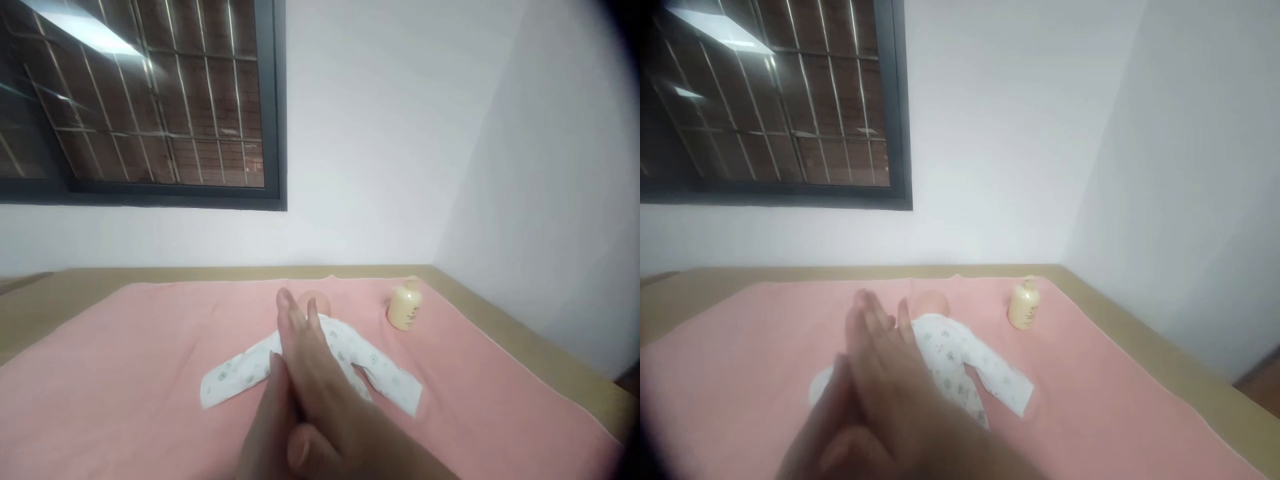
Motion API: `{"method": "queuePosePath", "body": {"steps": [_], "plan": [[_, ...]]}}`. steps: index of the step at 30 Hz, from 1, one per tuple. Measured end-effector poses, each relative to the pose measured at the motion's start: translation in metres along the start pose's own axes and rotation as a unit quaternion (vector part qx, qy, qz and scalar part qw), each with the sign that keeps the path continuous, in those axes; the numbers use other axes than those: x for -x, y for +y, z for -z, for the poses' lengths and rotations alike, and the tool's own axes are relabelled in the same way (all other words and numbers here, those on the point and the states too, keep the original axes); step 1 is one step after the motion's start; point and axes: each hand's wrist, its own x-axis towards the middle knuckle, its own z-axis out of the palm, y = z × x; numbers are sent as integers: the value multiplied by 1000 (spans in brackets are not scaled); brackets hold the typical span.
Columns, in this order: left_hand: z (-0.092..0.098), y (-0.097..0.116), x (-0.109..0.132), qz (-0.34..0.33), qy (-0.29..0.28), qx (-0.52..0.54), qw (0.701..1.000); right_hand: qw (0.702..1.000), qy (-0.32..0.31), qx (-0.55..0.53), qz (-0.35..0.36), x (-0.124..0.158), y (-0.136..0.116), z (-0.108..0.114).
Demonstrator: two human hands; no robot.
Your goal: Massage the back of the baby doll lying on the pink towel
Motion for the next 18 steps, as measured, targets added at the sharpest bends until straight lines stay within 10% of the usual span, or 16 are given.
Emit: {"method": "queuePosePath", "body": {"steps": [8,12,18], "plan": [[11,17,-60,106,39,60,992,997,-6,73,-32,-17,-25,-54],[4,7,-72,-52,128,-23,990,999,20,16,19,-19,-19,-44],[-7,-54,-14,-145,-100,-290,941,980,117,-56,-148,-5,71,11]]}}
